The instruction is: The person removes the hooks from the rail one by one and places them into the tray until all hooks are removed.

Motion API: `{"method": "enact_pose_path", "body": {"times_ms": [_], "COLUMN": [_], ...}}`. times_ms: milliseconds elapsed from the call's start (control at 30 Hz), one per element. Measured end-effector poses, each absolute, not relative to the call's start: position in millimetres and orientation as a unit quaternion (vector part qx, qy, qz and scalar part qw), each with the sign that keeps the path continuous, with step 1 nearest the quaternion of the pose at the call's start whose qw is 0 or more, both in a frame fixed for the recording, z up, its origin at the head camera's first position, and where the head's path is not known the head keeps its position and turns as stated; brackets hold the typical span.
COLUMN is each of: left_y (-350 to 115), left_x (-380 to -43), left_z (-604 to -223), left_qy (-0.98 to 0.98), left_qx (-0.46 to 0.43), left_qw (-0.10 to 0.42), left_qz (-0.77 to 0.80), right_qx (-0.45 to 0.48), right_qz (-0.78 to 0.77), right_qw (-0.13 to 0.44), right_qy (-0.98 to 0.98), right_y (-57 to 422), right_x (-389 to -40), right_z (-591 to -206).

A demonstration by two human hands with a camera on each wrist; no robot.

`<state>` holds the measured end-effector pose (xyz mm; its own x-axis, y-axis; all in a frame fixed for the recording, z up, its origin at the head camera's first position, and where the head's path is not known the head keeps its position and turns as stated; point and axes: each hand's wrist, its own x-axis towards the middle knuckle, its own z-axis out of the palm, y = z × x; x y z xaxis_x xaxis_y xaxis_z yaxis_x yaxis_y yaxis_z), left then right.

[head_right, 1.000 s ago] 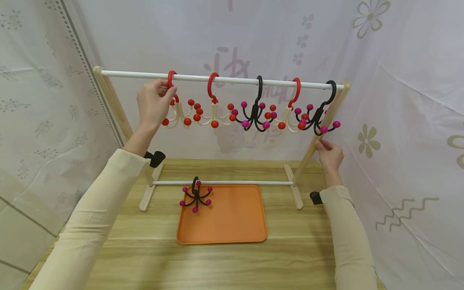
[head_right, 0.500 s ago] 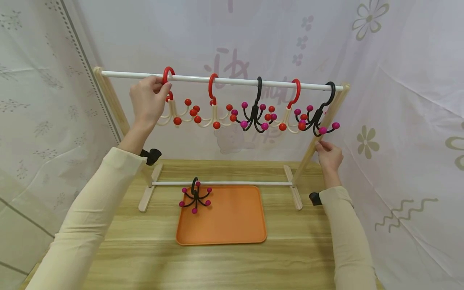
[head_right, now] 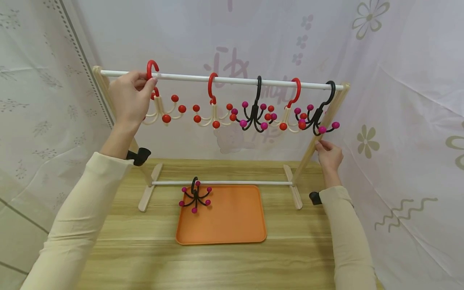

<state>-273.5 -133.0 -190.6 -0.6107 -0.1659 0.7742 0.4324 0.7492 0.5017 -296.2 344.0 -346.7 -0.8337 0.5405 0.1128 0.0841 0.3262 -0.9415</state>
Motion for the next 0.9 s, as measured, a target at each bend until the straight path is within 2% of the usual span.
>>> {"method": "enact_pose_path", "body": {"times_ms": [467, 900], "left_y": [-136.1, -120.1], "left_x": [-262.2, -265.7], "left_z": [-215.9, -271.6], "left_qy": [-0.835, -0.784], "left_qx": [-0.064, -0.083], "left_qw": [0.406, 0.420], "left_qz": [-0.365, -0.449], "right_qx": [-0.200, -0.190], "right_qz": [0.542, 0.552], "right_qw": [0.210, 0.215], "right_qy": [-0.789, -0.783], "right_y": [342.8, 343.7], "right_x": [-296.6, -297.0], "right_z": [-344.6, -346.6]}}
